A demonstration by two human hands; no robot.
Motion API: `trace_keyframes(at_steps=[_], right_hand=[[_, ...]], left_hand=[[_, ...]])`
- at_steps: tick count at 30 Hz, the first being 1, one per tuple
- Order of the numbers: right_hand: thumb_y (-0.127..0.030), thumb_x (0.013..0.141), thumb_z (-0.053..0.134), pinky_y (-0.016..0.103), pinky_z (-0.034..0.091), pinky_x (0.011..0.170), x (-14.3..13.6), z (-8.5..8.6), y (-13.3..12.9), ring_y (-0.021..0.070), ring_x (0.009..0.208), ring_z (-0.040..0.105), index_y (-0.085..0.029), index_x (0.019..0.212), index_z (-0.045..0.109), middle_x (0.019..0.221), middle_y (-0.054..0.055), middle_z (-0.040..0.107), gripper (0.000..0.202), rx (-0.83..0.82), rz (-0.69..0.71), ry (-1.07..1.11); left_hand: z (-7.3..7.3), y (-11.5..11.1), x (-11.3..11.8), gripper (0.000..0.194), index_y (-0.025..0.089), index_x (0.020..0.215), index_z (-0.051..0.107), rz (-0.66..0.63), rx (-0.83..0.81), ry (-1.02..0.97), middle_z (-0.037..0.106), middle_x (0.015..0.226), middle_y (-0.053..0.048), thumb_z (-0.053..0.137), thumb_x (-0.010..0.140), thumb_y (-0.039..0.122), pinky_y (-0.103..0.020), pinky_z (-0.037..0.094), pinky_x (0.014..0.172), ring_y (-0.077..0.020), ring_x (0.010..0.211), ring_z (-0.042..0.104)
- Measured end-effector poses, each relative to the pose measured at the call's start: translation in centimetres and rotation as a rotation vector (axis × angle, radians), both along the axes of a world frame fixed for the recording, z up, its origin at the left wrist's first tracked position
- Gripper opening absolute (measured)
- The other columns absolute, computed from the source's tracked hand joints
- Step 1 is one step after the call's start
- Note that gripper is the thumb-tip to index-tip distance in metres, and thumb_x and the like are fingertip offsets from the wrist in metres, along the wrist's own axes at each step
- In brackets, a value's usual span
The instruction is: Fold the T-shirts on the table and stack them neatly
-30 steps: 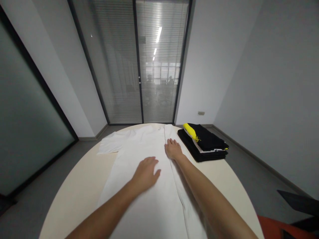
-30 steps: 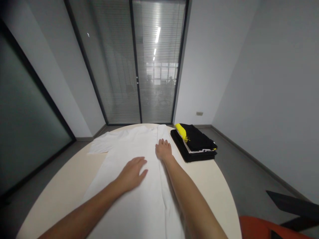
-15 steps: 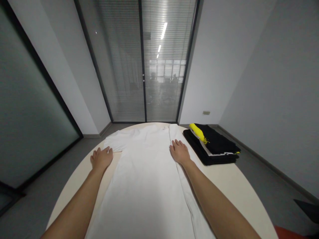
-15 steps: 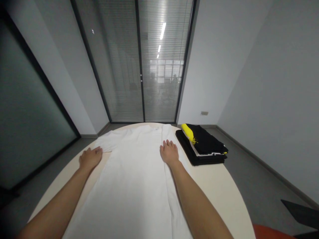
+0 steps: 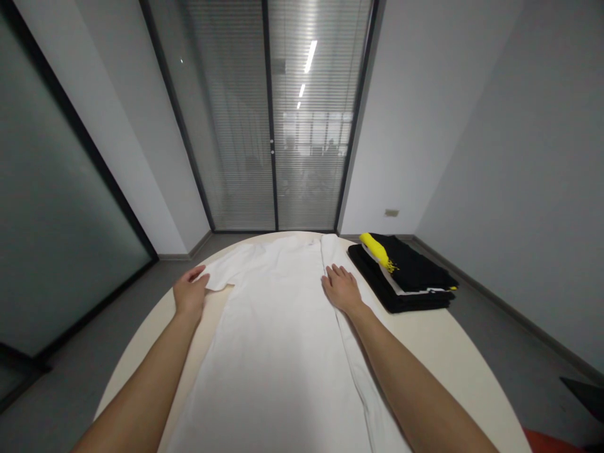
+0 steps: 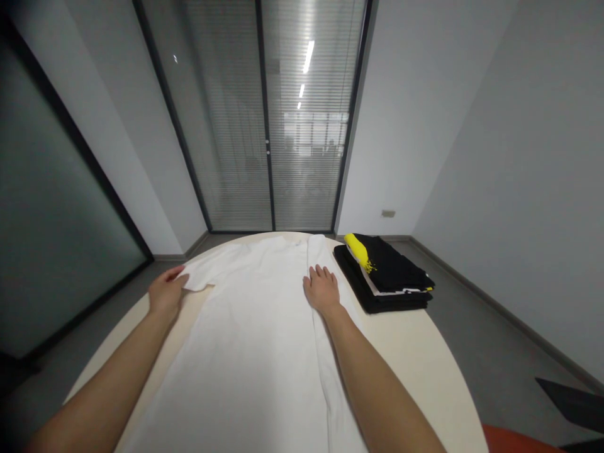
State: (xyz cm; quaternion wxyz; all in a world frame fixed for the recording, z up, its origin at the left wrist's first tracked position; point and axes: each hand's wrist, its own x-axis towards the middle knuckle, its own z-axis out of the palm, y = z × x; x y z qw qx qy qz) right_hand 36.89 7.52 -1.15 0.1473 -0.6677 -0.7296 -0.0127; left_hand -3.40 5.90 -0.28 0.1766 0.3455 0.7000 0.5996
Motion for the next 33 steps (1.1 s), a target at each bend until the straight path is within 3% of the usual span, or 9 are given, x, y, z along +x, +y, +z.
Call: trace_keyframes(at_steps=[5,9,12,16,19,21,26,33], right_hand=[[-0.039,0.104,0.035,0.049,0.025,0.117,0.0,0.0,0.0,0.0296,0.146,0.035,-0.019,0.146,0.050,0.156,0.013,0.045,0.049,0.012,0.001,0.012],[-0.039,0.101,0.043,0.053,0.020,0.119,-0.3,0.8,-0.6,0.0295,0.145,0.035,-0.023,0.143,0.054,0.152,0.010,0.050,0.046,0.081,0.092,0.072],[-0.039,0.099,0.050,0.047,0.022,0.119,-1.0,1.8,-1.4,0.0261,0.140,0.040,-0.025,0.132,0.063,0.146,0.008,0.056,0.038,0.116,0.306,0.105],[-0.039,0.096,0.057,0.040,0.034,0.110,-2.8,3.0,-3.0,0.0231,0.126,0.054,-0.023,0.123,0.068,0.131,0.008,0.065,0.033,0.074,0.664,0.144],[-0.040,0.090,0.065,0.039,0.041,0.102,-4.7,3.6,-4.6,0.0235,0.113,0.061,-0.021,0.116,0.071,0.117,0.008,0.070,0.032,0.001,0.866,0.150],[-0.040,0.087,0.069,0.038,0.044,0.097,-6.0,3.9,-5.6,0.0236,0.108,0.062,-0.021,0.113,0.072,0.113,0.008,0.071,0.032,-0.037,0.966,0.165],[-0.045,0.082,0.075,0.038,0.045,0.099,-7.7,4.6,-8.5,0.0246,0.114,0.062,-0.021,0.108,0.073,0.123,0.011,0.069,0.036,-0.122,1.186,0.190],[-0.041,0.082,0.076,0.037,0.043,0.104,-6.1,4.2,-11.9,0.0231,0.123,0.059,-0.024,0.098,0.075,0.137,0.009,0.063,0.024,-0.260,1.320,0.243]], left_hand=[[0.4,-0.1,0.4,0.054,0.011,0.128,0.065,-0.172,-0.054,-0.207,0.074,0.095,-0.011,0.059,0.075,0.007,-0.033,0.063,0.073,-0.0174,0.076,0.072],[0.8,-0.4,0.9,0.048,0.012,0.130,0.065,-0.269,-0.053,-0.193,0.073,0.113,-0.014,0.063,0.082,0.016,-0.037,0.063,0.079,-0.0202,0.085,0.073],[0.9,-0.5,1.7,0.052,0.013,0.133,0.063,-0.277,-0.045,-0.119,0.069,0.127,-0.015,0.065,0.080,0.015,-0.043,0.057,0.097,-0.0251,0.105,0.070],[0.4,-0.8,2.3,0.044,0.013,0.127,0.065,-0.282,-0.011,0.203,0.059,0.143,-0.012,0.062,0.084,0.018,-0.042,0.033,0.122,-0.0256,0.136,0.051],[-0.3,-1.0,2.1,0.044,0.013,0.131,0.062,-0.288,-0.019,0.569,0.055,0.148,-0.012,0.053,0.089,0.022,-0.043,0.031,0.124,-0.0245,0.140,0.047],[-0.8,-1.2,2.0,0.046,0.014,0.135,0.058,-0.277,-0.021,0.701,0.048,0.153,-0.011,0.048,0.091,0.022,-0.042,0.032,0.123,-0.0239,0.142,0.044],[-1.5,-1.1,2.1,0.048,0.011,0.141,0.051,-0.217,-0.034,0.856,0.039,0.159,-0.014,0.045,0.096,0.027,-0.042,0.031,0.124,-0.0268,0.150,0.030],[-2.4,-0.6,2.5,0.057,0.000,0.146,0.044,-0.249,-0.153,0.943,0.037,0.158,-0.024,0.041,0.098,0.031,-0.048,0.026,0.124,-0.0348,0.151,0.026]])
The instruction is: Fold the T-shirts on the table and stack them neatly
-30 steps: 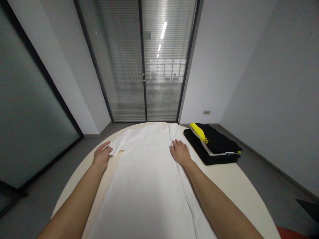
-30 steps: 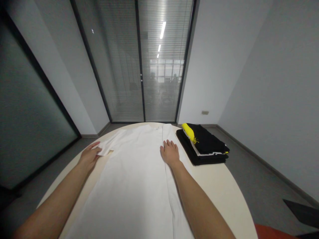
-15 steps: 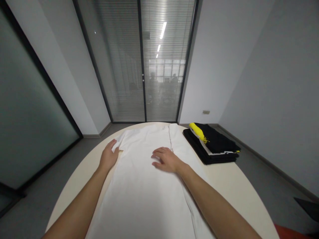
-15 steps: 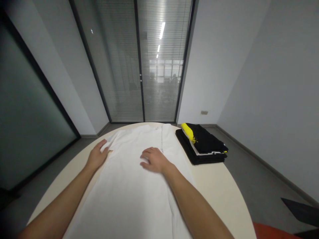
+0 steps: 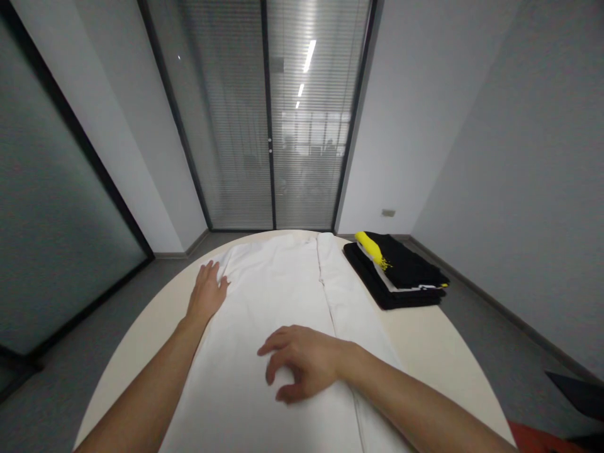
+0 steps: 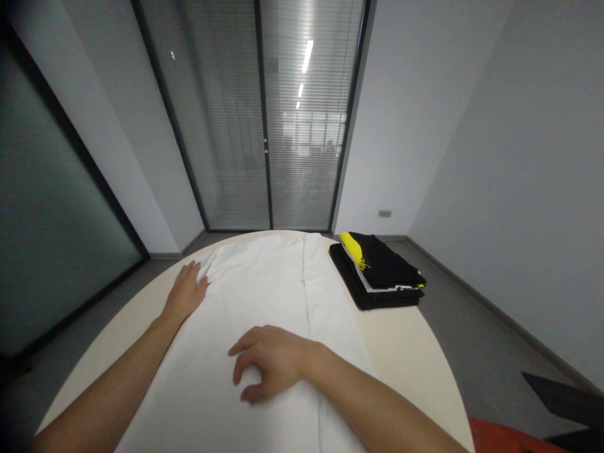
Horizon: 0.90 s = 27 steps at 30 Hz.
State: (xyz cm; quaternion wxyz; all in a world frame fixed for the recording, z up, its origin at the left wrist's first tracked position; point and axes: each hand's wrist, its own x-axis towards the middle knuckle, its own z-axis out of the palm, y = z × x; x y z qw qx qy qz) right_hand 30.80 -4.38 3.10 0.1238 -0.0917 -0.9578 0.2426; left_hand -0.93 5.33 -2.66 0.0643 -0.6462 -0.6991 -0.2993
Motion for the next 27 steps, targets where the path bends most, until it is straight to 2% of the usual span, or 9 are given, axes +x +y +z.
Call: trace_keyframes(at_steps=[5,9,12,16,20,24,27], right_hand=[[-0.039,0.092,0.067,0.037,0.038,0.111,0.4,-1.0,-0.9,0.0210,0.125,0.058,-0.021,0.090,0.073,0.134,0.008,0.066,0.019,-0.075,-0.038,0.113],[-0.032,0.092,0.067,0.037,0.038,0.112,0.3,-1.3,-1.4,0.0207,0.125,0.058,-0.020,0.088,0.069,0.134,0.009,0.066,0.013,-0.108,-0.036,0.133],[-0.032,0.091,0.068,0.038,0.038,0.112,0.6,-1.4,-1.8,0.0211,0.126,0.058,-0.020,0.089,0.067,0.134,0.010,0.066,0.012,-0.115,-0.024,0.146],[-0.033,0.092,0.067,0.037,0.038,0.111,1.3,-1.6,-2.6,0.0205,0.127,0.058,-0.020,0.090,0.066,0.134,0.009,0.066,0.013,-0.112,-0.007,0.178],[-0.035,0.091,0.067,0.036,0.038,0.110,1.4,-1.6,-2.8,0.0200,0.124,0.060,-0.021,0.092,0.066,0.131,0.009,0.067,0.014,-0.123,0.003,0.193],[-0.038,0.091,0.067,0.034,0.044,0.105,1.0,-0.8,-1.5,0.0199,0.118,0.063,-0.021,0.106,0.068,0.128,0.010,0.069,0.023,-0.104,-0.031,0.171],[-0.036,0.096,0.060,0.036,0.045,0.103,0.9,-0.3,1.1,0.0216,0.121,0.062,-0.020,0.117,0.068,0.130,0.012,0.067,0.029,-0.031,-0.147,0.099]], left_hand=[[-0.4,0.4,-0.4,0.062,0.005,0.151,0.039,0.018,-0.034,-0.052,0.039,0.157,-0.020,0.046,0.095,0.032,-0.048,0.026,0.124,-0.0337,0.149,0.031],[0.0,0.3,-0.7,0.061,0.008,0.150,0.041,0.010,-0.028,-0.157,0.049,0.151,-0.016,0.048,0.091,0.023,-0.039,0.032,0.122,-0.0268,0.143,0.043],[0.7,-0.2,-0.5,0.059,0.011,0.147,0.047,0.039,-0.011,-0.166,0.052,0.148,-0.014,0.048,0.088,0.019,-0.037,0.036,0.119,-0.0260,0.138,0.049],[1.9,-0.8,-0.2,0.049,0.018,0.138,0.057,0.221,-0.054,-0.206,0.061,0.139,-0.013,0.047,0.095,0.038,-0.044,0.050,0.105,-0.0303,0.122,0.062],[2.8,-0.4,-0.6,0.052,0.017,0.136,0.061,0.296,-0.112,-0.167,0.065,0.133,-0.017,0.042,0.097,0.046,-0.051,0.051,0.097,-0.0364,0.116,0.064],[3.6,1.1,-0.8,0.051,0.011,0.132,0.064,0.281,-0.155,-0.035,0.061,0.137,-0.022,0.050,0.092,0.040,-0.060,0.044,0.102,-0.0437,0.124,0.056],[4.0,2.8,0.2,0.050,0.012,0.135,0.061,0.167,-0.179,0.077,0.057,0.143,-0.019,0.049,0.093,0.035,-0.055,0.043,0.105,-0.0402,0.128,0.054]])
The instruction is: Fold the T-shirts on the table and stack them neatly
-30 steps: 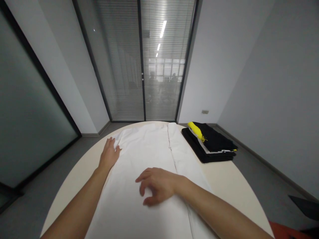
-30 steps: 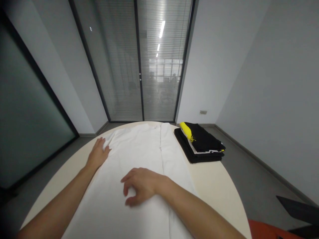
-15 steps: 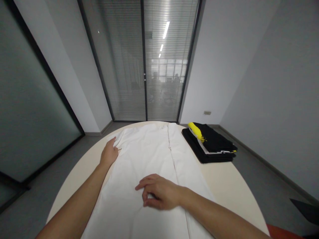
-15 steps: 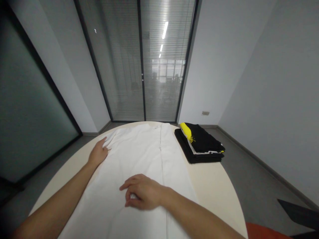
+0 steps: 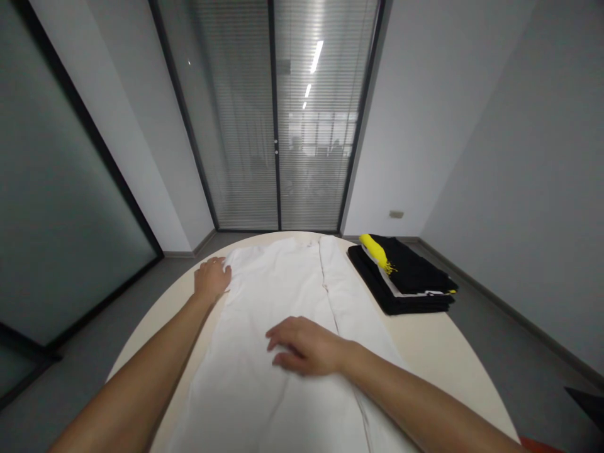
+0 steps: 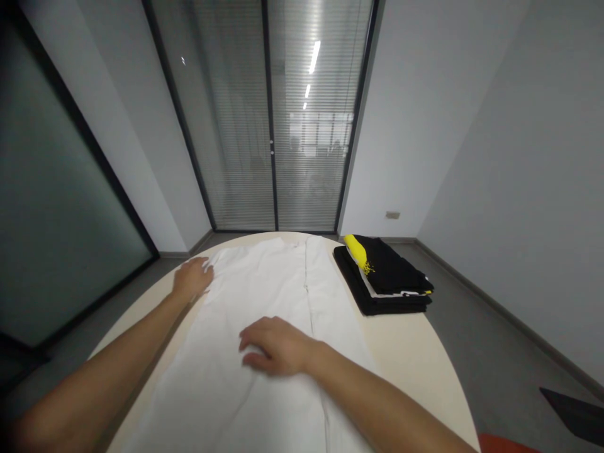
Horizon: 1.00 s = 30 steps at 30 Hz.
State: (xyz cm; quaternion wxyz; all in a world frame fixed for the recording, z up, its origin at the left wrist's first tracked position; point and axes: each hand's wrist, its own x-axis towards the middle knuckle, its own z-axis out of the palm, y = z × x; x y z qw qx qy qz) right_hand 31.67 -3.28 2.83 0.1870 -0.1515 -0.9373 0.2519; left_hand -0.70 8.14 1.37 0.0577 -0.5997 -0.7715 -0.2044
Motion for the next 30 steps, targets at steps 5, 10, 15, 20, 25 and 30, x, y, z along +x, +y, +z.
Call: trace_keyframes(at_steps=[5,10,15,20,25,30], right_hand=[[-0.049,0.094,0.060,0.054,0.027,0.119,0.2,-0.4,4.2,0.0308,0.143,0.042,-0.024,0.143,0.055,0.154,0.013,0.048,0.055,0.076,-0.204,-0.172],[-0.055,0.093,0.057,0.055,0.019,0.122,0.4,-1.3,5.2,0.0297,0.151,0.028,-0.028,0.151,0.046,0.162,0.009,0.036,0.065,0.024,-0.217,-0.186],[-0.057,0.092,0.057,0.053,0.017,0.123,0.6,-1.3,5.2,0.0281,0.152,0.027,-0.029,0.150,0.047,0.161,0.008,0.037,0.065,-0.005,-0.209,-0.161],[-0.058,0.093,0.057,0.052,0.016,0.124,0.7,-1.3,5.4,0.0281,0.152,0.027,-0.028,0.150,0.048,0.161,0.007,0.037,0.065,-0.024,-0.209,-0.144],[-0.058,0.093,0.057,0.051,0.015,0.124,0.8,-1.2,5.5,0.0279,0.152,0.026,-0.027,0.149,0.048,0.161,0.007,0.037,0.065,-0.031,-0.207,-0.133],[-0.057,0.093,0.057,0.052,0.016,0.124,0.7,-1.3,5.6,0.0283,0.152,0.027,-0.027,0.149,0.049,0.161,0.008,0.038,0.065,-0.037,-0.208,-0.134]], left_hand=[[-0.2,3.3,4.2,0.049,0.018,0.144,0.053,-0.199,-0.055,0.101,0.059,0.143,-0.012,0.041,0.099,0.033,-0.041,0.043,0.107,-0.0302,0.129,0.056],[-0.4,7.2,6.9,0.050,0.013,0.147,0.046,-0.240,-0.083,0.110,0.062,0.138,-0.017,0.035,0.102,0.032,-0.038,0.044,0.103,-0.0297,0.128,0.057],[-0.1,11.8,6.3,0.044,0.017,0.139,0.052,-0.172,-0.116,0.035,0.068,0.126,-0.017,0.027,0.104,0.029,-0.036,0.050,0.091,-0.0274,0.115,0.066],[-0.9,15.0,6.1,0.050,0.019,0.149,0.044,-0.110,-0.145,0.000,0.072,0.119,-0.017,0.033,0.103,0.035,-0.039,0.052,0.088,-0.0292,0.109,0.067],[-1.4,15.6,6.9,0.039,0.023,0.125,0.068,-0.136,-0.129,0.059,0.069,0.126,-0.012,0.055,0.093,0.040,-0.040,0.047,0.100,-0.0324,0.125,0.056],[-0.9,15.6,6.8,0.037,0.019,0.119,0.070,-0.043,-0.078,0.086,0.070,0.121,-0.016,0.044,0.098,0.035,-0.046,0.050,0.094,-0.0346,0.117,0.060]])
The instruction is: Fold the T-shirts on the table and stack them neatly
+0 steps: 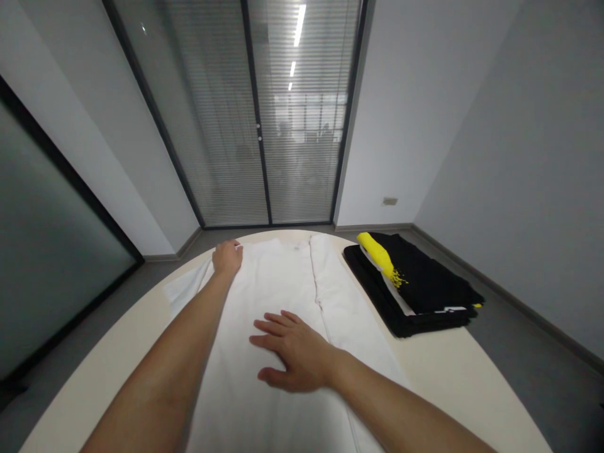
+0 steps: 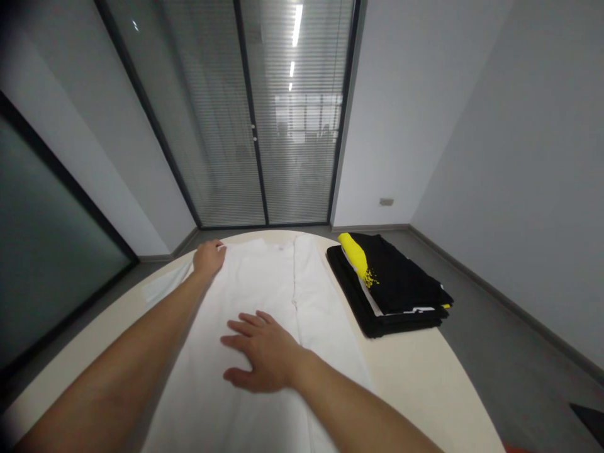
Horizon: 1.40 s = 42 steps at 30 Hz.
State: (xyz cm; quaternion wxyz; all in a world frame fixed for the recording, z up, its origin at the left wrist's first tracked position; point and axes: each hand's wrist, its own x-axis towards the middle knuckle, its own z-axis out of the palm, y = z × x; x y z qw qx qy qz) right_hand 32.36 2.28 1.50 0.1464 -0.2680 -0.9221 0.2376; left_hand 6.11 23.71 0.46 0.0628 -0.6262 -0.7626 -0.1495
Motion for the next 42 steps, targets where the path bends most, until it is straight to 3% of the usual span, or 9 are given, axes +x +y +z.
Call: trace_keyframes(at_steps=[3,7,13,18,23,27,33,37,42], right_hand=[[-0.056,0.092,0.059,0.051,0.017,0.124,-0.1,-0.1,0.0,0.0283,0.151,0.028,-0.027,0.148,0.050,0.160,0.007,0.039,0.064,0.012,-0.011,0.001],[-0.056,0.092,0.059,0.051,0.017,0.124,-0.1,-0.1,-0.1,0.0283,0.150,0.030,-0.028,0.148,0.050,0.160,0.007,0.041,0.063,0.020,-0.019,-0.004],[-0.056,0.092,0.058,0.051,0.017,0.124,-0.2,0.2,-0.1,0.0284,0.151,0.029,-0.027,0.148,0.050,0.160,0.007,0.039,0.064,0.007,-0.013,-0.011],[-0.056,0.092,0.058,0.051,0.016,0.124,-0.2,0.1,0.0,0.0286,0.151,0.028,-0.028,0.149,0.049,0.161,0.008,0.038,0.064,0.010,-0.012,-0.022],[-0.056,0.092,0.058,0.051,0.016,0.124,-0.2,0.0,0.0,0.0286,0.151,0.028,-0.028,0.150,0.048,0.161,0.007,0.038,0.065,0.008,-0.006,-0.016],[-0.056,0.092,0.058,0.051,0.016,0.124,-0.2,0.1,0.0,0.0284,0.151,0.028,-0.028,0.150,0.048,0.161,0.007,0.038,0.065,0.009,-0.007,-0.017],[-0.057,0.092,0.058,0.051,0.017,0.124,-0.1,-0.1,0.1,0.0282,0.151,0.029,-0.028,0.149,0.049,0.160,0.007,0.039,0.065,0.010,-0.006,-0.009],[-0.057,0.092,0.058,0.051,0.017,0.124,-0.1,-0.2,0.1,0.0279,0.151,0.028,-0.028,0.149,0.049,0.161,0.007,0.038,0.065,0.008,-0.009,-0.009],[-0.055,0.091,0.060,0.051,0.017,0.123,-0.2,0.0,0.0,0.0282,0.151,0.028,-0.028,0.148,0.050,0.161,0.007,0.038,0.064,-0.003,-0.010,-0.009]], left_hand=[[0.1,-0.1,-0.2,0.037,0.017,0.122,0.067,0.008,0.004,0.011,0.069,0.121,-0.018,0.045,0.097,0.031,-0.050,0.049,0.096,-0.0366,0.117,0.060],[-0.1,-0.1,0.6,0.047,0.020,0.142,0.055,-0.173,-0.024,0.030,0.057,0.145,-0.012,0.043,0.099,0.033,-0.044,0.037,0.113,-0.0296,0.135,0.050],[-1.1,-0.3,4.3,0.060,0.035,0.152,0.043,-0.481,-0.231,0.054,0.033,0.164,-0.004,0.038,0.098,0.060,-0.055,0.023,0.119,-0.0357,0.150,0.028],[-1.6,-0.9,6.9,0.060,0.039,0.156,0.033,-0.596,-0.270,0.048,0.021,0.168,0.000,0.033,0.099,0.060,-0.054,0.015,0.122,-0.0334,0.154,0.017],[-1.7,-0.4,7.1,0.073,0.028,0.162,0.018,-0.416,-0.251,-0.008,0.021,0.167,-0.008,0.023,0.099,0.064,-0.064,0.019,0.118,-0.0410,0.153,0.017],[-1.7,0.3,6.5,0.075,0.019,0.158,0.032,-0.244,-0.241,-0.025,0.021,0.166,-0.018,0.016,0.099,0.062,-0.076,0.019,0.111,-0.0495,0.150,0.016],[-1.5,-0.2,6.8,0.066,0.037,0.156,0.034,-0.415,-0.246,0.013,0.022,0.168,-0.003,0.034,0.096,0.065,-0.064,0.016,0.119,-0.0407,0.153,0.016],[-1.4,-0.8,8.3,0.066,0.029,0.157,0.033,-0.466,-0.234,0.038,0.024,0.167,-0.010,0.033,0.099,0.060,-0.065,0.009,0.119,-0.0417,0.153,0.016],[-1.9,-2.2,10.1,0.067,0.029,0.158,0.030,-0.551,-0.242,0.054,0.026,0.166,-0.007,0.031,0.099,0.060,-0.051,0.022,0.120,-0.0332,0.153,0.023]])
